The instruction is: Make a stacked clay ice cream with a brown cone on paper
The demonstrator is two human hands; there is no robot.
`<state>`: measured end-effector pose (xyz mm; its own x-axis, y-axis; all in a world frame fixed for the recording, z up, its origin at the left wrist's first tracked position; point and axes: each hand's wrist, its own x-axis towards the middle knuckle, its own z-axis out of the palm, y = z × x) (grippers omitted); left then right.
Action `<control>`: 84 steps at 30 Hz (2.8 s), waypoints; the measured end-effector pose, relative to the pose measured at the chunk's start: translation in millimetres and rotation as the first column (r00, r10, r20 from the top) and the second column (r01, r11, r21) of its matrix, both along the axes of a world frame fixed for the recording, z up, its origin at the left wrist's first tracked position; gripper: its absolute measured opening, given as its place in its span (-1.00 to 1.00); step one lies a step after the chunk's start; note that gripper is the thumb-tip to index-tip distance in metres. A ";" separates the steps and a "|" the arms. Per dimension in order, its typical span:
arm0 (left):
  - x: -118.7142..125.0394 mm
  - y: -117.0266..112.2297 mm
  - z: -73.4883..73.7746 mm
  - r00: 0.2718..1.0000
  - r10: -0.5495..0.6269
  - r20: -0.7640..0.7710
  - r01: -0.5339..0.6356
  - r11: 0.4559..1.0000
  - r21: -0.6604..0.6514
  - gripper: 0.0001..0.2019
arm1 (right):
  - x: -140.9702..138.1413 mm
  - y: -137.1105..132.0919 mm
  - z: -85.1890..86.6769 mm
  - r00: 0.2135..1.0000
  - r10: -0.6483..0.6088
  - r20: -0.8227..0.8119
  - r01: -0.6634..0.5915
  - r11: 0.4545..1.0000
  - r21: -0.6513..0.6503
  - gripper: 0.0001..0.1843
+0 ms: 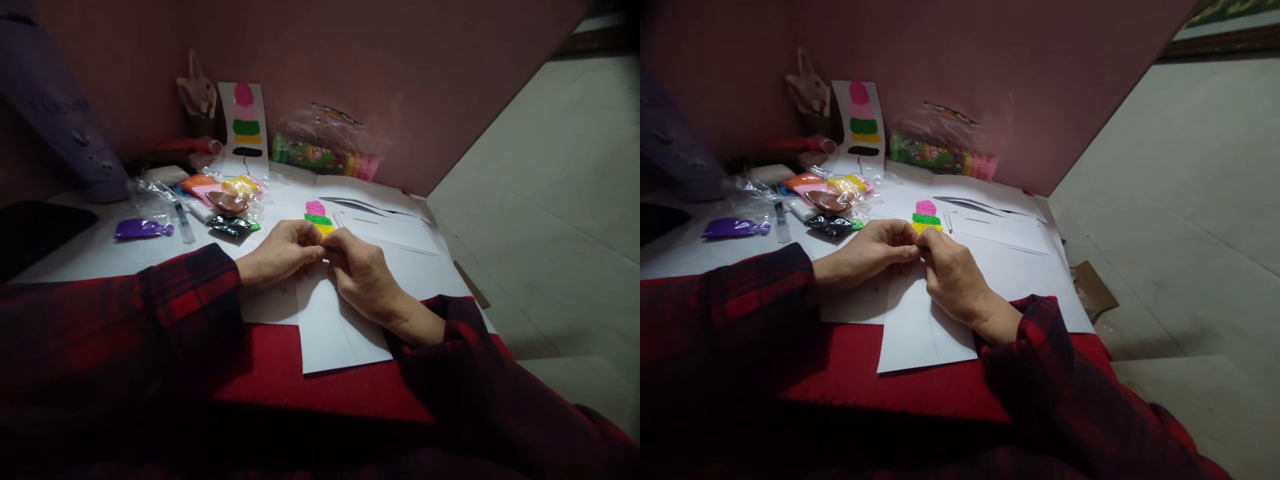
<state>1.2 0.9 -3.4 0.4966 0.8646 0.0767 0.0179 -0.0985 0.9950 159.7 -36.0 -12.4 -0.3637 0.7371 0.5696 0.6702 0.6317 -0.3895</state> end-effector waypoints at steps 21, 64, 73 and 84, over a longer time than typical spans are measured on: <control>1.8 -5.7 5.9 0.976 0.173 0.134 -0.167 0.984 -0.053 -0.91 | -5.1 -2.9 1.5 0.962 -0.162 -0.219 0.158 0.987 -0.033 -0.89; 2.9 -1.1 -2.2 0.955 0.130 0.267 -0.104 0.989 -0.109 -0.91 | -2.1 8.1 -6.9 0.804 -0.097 -0.586 -0.066 0.966 -0.250 -0.92; 0.9 -1.2 -4.4 0.953 0.084 0.293 -0.067 0.995 -0.068 -0.71 | -3.3 10.7 -4.1 0.761 -0.102 -0.640 -0.094 0.960 -0.264 -0.92; 0.8 -3.8 -4.1 0.967 0.110 0.230 -0.082 0.988 -0.130 -0.78 | -1.1 7.5 -7.5 0.862 -0.028 -0.506 -0.070 0.982 -0.174 -0.91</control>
